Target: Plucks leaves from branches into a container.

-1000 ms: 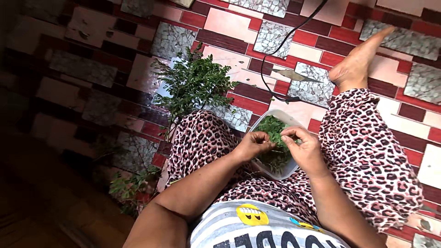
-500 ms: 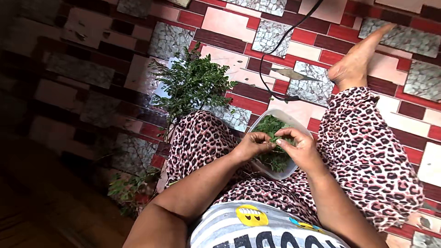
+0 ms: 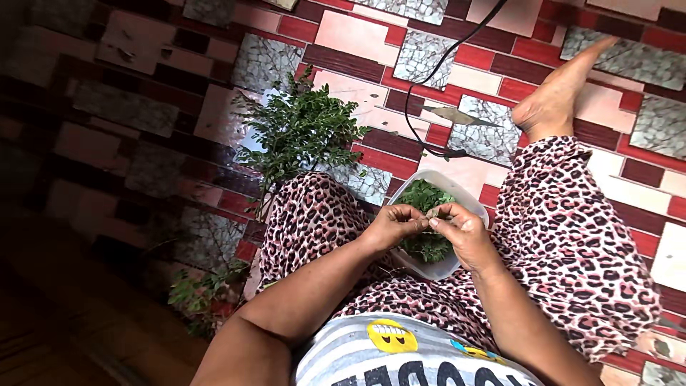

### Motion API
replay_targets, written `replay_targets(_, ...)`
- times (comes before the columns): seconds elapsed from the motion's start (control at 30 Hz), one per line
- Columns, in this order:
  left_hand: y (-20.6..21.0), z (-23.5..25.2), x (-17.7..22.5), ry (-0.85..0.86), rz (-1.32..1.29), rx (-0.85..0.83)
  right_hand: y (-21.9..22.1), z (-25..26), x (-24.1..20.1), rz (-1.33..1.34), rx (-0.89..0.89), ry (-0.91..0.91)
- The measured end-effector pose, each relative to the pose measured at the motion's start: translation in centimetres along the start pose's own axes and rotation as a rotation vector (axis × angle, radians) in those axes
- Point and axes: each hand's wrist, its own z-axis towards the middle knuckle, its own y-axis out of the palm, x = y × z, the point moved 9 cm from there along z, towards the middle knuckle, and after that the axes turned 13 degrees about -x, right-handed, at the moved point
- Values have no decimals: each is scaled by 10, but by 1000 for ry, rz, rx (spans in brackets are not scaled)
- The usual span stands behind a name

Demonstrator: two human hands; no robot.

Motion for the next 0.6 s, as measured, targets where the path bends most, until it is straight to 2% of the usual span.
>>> replay_targets(0.37, -4, -2, -1, -38, -98, 72, -1, -1, 3, 66, 28, 1)
replay_targets(0.6, -4, 0, -3, -17, -88, 59, -2, -1, 4, 57, 40, 21)
